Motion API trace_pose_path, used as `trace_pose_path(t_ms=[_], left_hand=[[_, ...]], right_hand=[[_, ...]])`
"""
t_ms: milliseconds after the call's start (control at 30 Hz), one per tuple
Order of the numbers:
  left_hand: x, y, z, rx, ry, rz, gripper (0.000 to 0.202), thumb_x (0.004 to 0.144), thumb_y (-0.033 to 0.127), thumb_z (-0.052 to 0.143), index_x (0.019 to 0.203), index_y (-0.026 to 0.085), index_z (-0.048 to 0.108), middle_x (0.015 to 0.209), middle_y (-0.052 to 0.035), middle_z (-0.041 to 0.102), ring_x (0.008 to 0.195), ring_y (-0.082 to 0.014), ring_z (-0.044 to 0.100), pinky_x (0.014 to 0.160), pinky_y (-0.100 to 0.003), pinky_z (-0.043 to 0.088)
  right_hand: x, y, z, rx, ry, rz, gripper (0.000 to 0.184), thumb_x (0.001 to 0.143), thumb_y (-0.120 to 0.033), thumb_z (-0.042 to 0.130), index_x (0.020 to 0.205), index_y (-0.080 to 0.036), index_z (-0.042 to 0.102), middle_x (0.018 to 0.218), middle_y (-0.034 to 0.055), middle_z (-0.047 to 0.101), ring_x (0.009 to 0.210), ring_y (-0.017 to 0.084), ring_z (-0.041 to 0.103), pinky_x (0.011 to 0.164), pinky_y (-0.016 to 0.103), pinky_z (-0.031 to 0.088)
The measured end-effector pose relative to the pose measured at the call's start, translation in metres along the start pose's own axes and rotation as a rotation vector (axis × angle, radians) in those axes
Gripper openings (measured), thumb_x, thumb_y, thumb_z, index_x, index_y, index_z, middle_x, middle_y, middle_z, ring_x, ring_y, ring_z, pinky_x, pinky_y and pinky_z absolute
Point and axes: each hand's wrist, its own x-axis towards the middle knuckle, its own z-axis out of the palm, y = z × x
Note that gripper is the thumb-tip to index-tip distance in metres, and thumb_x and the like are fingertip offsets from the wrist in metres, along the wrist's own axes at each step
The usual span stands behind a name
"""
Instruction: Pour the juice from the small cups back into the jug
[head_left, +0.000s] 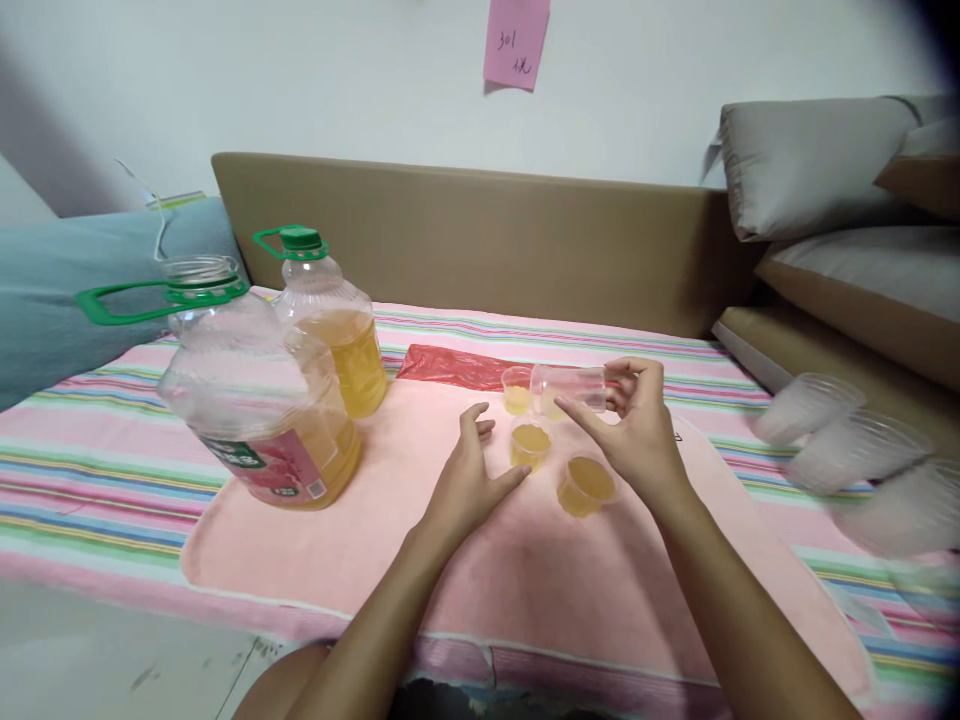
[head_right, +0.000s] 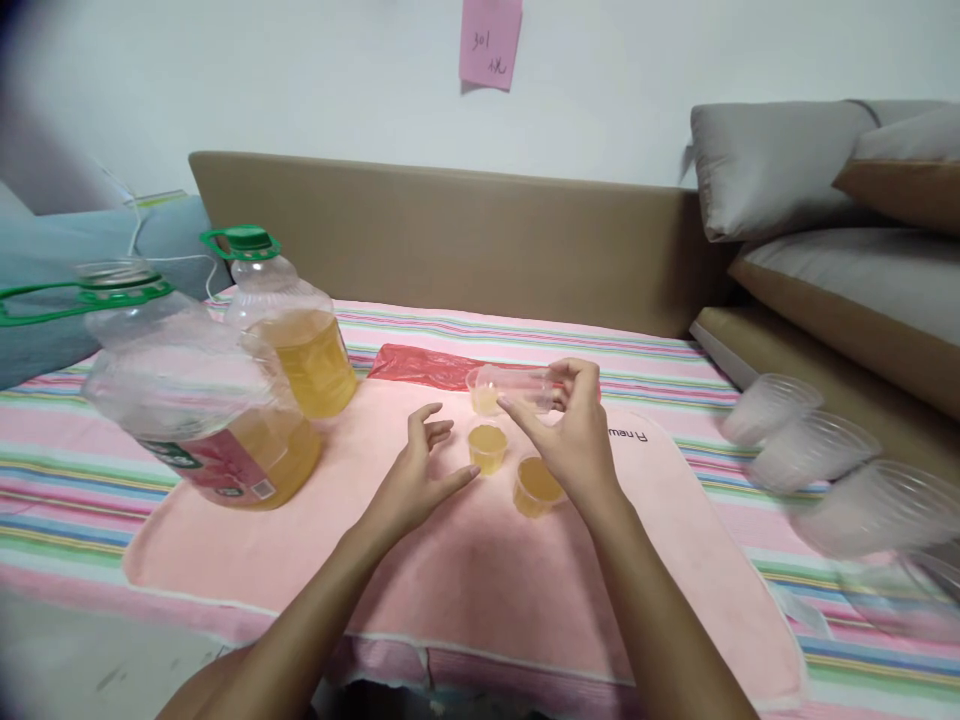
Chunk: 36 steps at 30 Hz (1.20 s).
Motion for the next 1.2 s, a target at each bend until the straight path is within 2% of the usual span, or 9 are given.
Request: trace_pose_path(t_ms=[67, 167, 333, 500, 667, 800, 1100, 1200], left_hand=[[0.000, 0.001, 0.000, 0.002, 0.001, -0.003, 0.093, 0.085, 0.033, 0.083, 0.157, 0.019, 0.025, 0.158, -0.0288, 0.050, 0.151, -0.0388, 0.052, 0.124, -0.061, 0.042], [0.000, 0.002, 0.000, 0.002, 0.007, 0.001, 0.093, 0.085, 0.032, 0.083, 0.157, 0.019, 0.026, 0.158, -0.0286, 0.050, 0.151, -0.0389, 0.052, 0.124, -0.061, 0.043], [-0.002, -0.001, -0.001, 0.005, 0.008, -0.002, 0.092, 0.086, 0.034, 0.083, 0.158, 0.019, 0.026, 0.158, -0.0283, 0.051, 0.150, -0.0393, 0.053, 0.124, -0.062, 0.042], [-0.003, -0.001, -0.003, 0.006, 0.019, -0.002, 0.092, 0.086, 0.035, 0.083, 0.157, 0.019, 0.027, 0.158, -0.0288, 0.051, 0.151, -0.0401, 0.053, 0.124, -0.062, 0.043], [-0.002, 0.001, -0.002, 0.009, 0.016, 0.001, 0.090, 0.085, 0.032, 0.084, 0.155, 0.022, 0.028, 0.158, -0.0283, 0.051, 0.151, -0.0407, 0.053, 0.123, -0.064, 0.043], [-0.001, 0.001, -0.001, 0.039, 0.007, 0.004, 0.090, 0.087, 0.032, 0.083, 0.156, 0.021, 0.027, 0.157, -0.0287, 0.052, 0.150, -0.0397, 0.054, 0.122, -0.062, 0.044], [-0.001, -0.007, 0.000, 0.064, 0.020, 0.040, 0.091, 0.088, 0.037, 0.081, 0.158, 0.019, 0.024, 0.156, -0.0301, 0.052, 0.149, -0.0397, 0.055, 0.122, -0.063, 0.044], [-0.001, -0.007, -0.001, 0.064, 0.026, 0.041, 0.093, 0.088, 0.038, 0.081, 0.158, 0.020, 0.024, 0.156, -0.0296, 0.053, 0.149, -0.0396, 0.055, 0.122, -0.064, 0.044]], right_hand=[[0.000, -0.001, -0.001, 0.006, 0.020, 0.012, 0.064, 0.076, -0.058, 0.093, 0.117, -0.031, 0.052, 0.123, 0.0049, 0.067, 0.095, 0.023, 0.073, 0.089, 0.045, 0.062], [-0.001, -0.003, -0.001, 0.010, 0.016, 0.026, 0.060, 0.078, -0.058, 0.092, 0.118, -0.031, 0.056, 0.130, 0.0059, 0.068, 0.095, 0.022, 0.073, 0.092, 0.045, 0.061], [-0.004, -0.002, 0.004, 0.078, 0.055, 0.032, 0.079, 0.074, -0.054, 0.095, 0.132, -0.033, 0.045, 0.130, 0.0072, 0.066, 0.094, 0.022, 0.074, 0.094, 0.047, 0.063], [-0.006, 0.001, 0.003, 0.025, -0.029, 0.021, 0.061, 0.079, -0.057, 0.092, 0.118, -0.031, 0.053, 0.126, 0.0055, 0.068, 0.098, 0.023, 0.075, 0.093, 0.046, 0.063], [-0.006, 0.001, 0.002, 0.007, -0.045, 0.009, 0.063, 0.079, -0.057, 0.092, 0.123, -0.032, 0.054, 0.130, 0.0067, 0.069, 0.099, 0.025, 0.076, 0.096, 0.049, 0.063], [-0.007, 0.000, 0.000, 0.033, -0.034, 0.005, 0.071, 0.079, -0.052, 0.093, 0.132, -0.034, 0.049, 0.130, 0.0061, 0.068, 0.096, 0.024, 0.076, 0.096, 0.049, 0.062], [-0.011, 0.001, -0.002, -0.029, -0.118, -0.006, 0.060, 0.081, -0.055, 0.091, 0.124, -0.031, 0.057, 0.127, 0.0061, 0.071, 0.097, 0.025, 0.076, 0.097, 0.052, 0.061], [-0.013, -0.002, 0.000, 0.010, -0.074, 0.010, 0.077, 0.079, -0.053, 0.092, 0.142, -0.034, 0.051, 0.130, 0.0070, 0.069, 0.098, 0.025, 0.076, 0.098, 0.052, 0.063]])
